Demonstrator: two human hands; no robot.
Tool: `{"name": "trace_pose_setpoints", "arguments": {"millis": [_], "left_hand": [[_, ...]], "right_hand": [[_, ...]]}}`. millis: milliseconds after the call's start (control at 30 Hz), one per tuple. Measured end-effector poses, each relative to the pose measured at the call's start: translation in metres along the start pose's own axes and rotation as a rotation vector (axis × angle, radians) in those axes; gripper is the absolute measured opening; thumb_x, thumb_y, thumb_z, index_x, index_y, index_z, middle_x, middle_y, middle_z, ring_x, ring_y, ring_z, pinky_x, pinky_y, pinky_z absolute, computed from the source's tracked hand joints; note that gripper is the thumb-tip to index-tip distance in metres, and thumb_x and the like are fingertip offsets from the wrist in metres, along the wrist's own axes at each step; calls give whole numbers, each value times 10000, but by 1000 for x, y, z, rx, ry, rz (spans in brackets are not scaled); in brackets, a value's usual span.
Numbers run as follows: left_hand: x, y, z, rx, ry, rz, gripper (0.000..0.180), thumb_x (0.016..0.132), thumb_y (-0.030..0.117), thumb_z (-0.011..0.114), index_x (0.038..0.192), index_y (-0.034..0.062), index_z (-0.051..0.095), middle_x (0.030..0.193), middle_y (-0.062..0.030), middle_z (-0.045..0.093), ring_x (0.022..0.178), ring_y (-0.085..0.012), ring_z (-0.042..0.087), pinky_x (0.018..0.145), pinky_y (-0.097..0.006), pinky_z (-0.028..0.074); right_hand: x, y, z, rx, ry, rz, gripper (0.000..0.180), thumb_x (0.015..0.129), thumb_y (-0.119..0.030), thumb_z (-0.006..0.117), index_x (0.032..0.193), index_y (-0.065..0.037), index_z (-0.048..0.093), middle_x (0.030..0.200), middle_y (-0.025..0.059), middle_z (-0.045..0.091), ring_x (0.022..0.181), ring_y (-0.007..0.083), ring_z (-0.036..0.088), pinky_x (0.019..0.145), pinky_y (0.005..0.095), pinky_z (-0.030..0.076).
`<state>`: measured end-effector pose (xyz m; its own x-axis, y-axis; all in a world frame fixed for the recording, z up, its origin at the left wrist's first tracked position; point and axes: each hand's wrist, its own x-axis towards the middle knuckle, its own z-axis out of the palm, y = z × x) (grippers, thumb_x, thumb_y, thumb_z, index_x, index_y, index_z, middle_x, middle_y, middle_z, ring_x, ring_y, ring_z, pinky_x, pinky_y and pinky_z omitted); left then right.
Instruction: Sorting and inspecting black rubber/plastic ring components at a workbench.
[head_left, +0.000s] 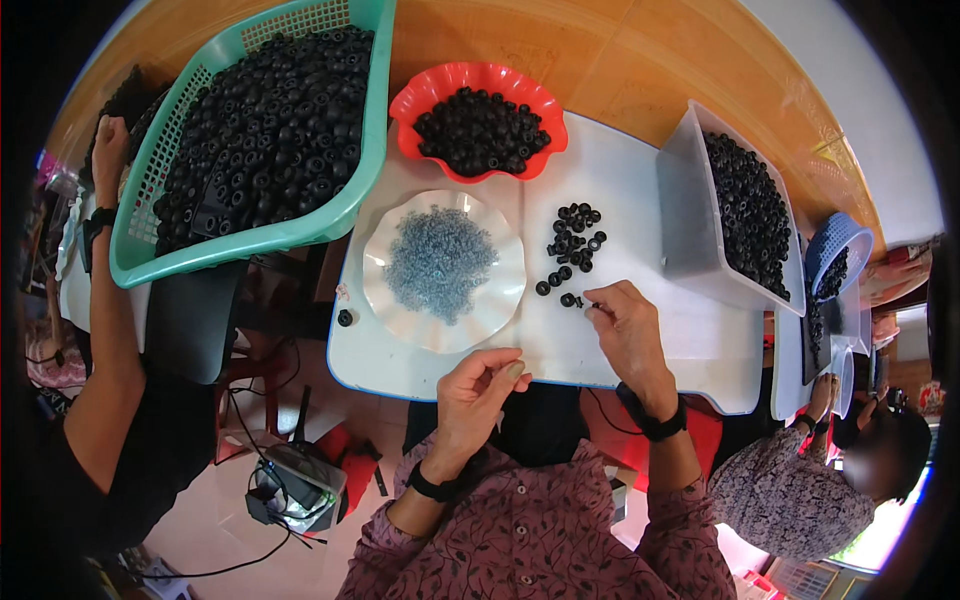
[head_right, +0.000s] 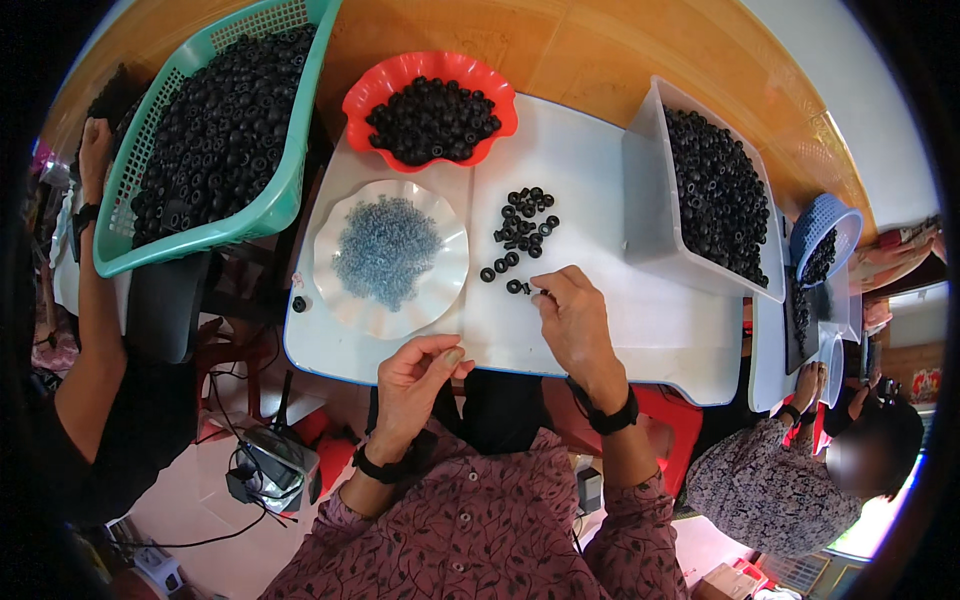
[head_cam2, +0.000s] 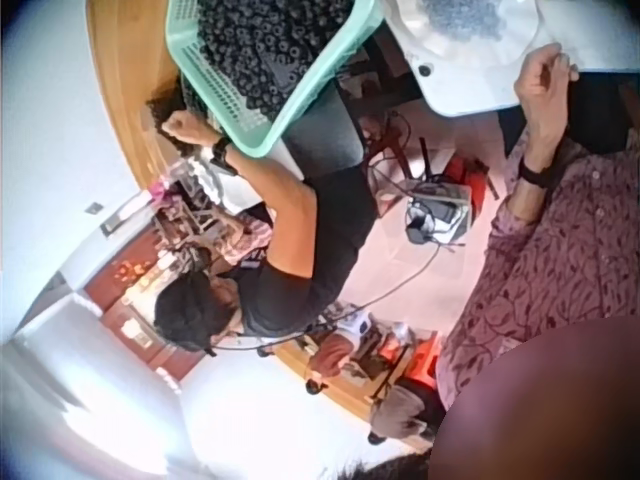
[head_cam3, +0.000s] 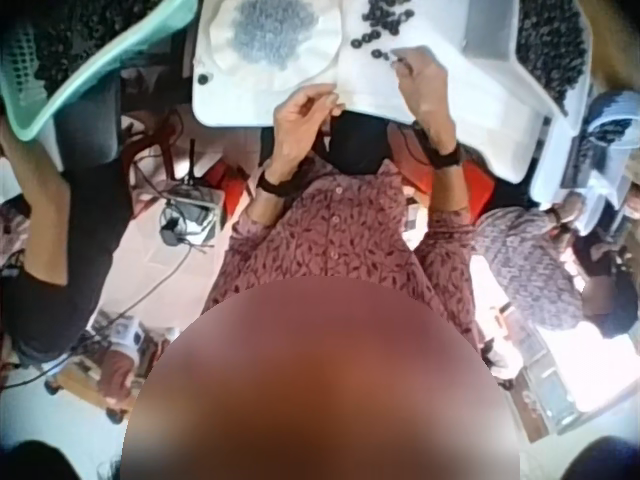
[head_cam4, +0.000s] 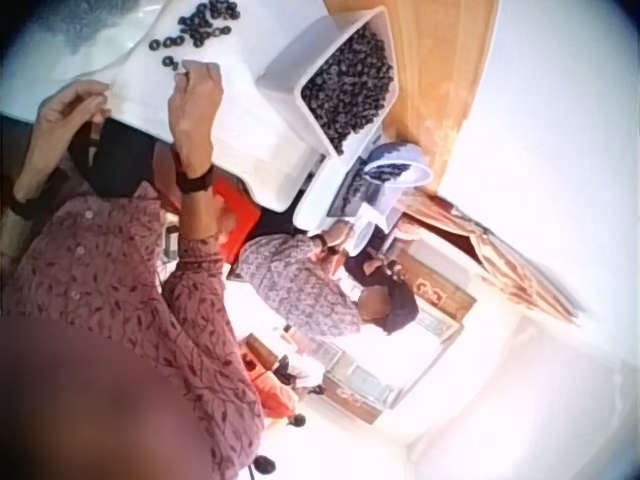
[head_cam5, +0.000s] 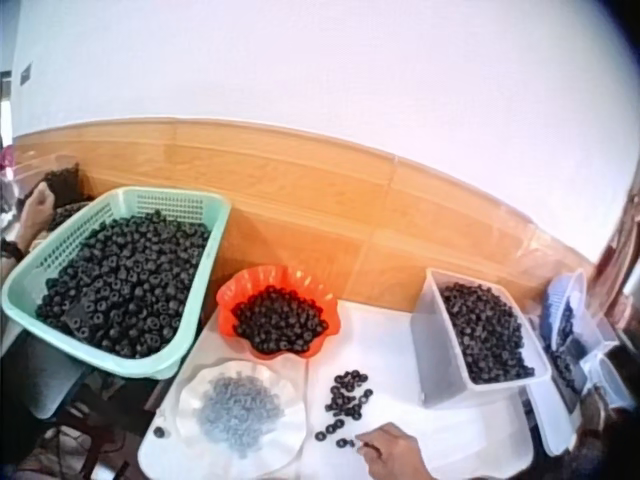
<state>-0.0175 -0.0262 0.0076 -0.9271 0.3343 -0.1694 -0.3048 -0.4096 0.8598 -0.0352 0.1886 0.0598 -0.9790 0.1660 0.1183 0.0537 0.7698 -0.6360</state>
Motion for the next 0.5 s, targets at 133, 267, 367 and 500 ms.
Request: {"name": "trace_pose_setpoints", "arguments": {"millis": [133,267,367,500], "left_hand": [[1,-5,-1,5,-23,42,179,918,5,590,1090,-43,611,874,-69,640,807,-127,643,827,-305,563],[0,-3,0,27,-3,32,186,917,12,595,1093,-46,610,876,-72,642,804,-127,642,830,-311,563],[-1,-4,1,29,11,29,188,916,14,598,1094,-47,609,876,-72,644,800,-129,645,827,-310,562],[-2,-2,4,50,23,25,185,917,11,595,1092,-47,610,877,-72,645,797,-132,651,821,-303,562]], "right_hand": [[-7,1,8,43,40,21,196,781,49,635,970,1,658,900,150,604,717,273,617,631,345,487],[-6,-5,14,32,92,32,221,789,-12,672,1009,-34,671,878,123,577,697,244,598,631,340,486],[-5,-11,18,-17,114,50,230,786,-60,700,1015,-64,684,865,110,560,685,230,584,631,336,486],[-7,-7,22,-56,139,53,219,777,-95,724,993,-77,694,907,107,550,688,223,583,638,335,489]]}}
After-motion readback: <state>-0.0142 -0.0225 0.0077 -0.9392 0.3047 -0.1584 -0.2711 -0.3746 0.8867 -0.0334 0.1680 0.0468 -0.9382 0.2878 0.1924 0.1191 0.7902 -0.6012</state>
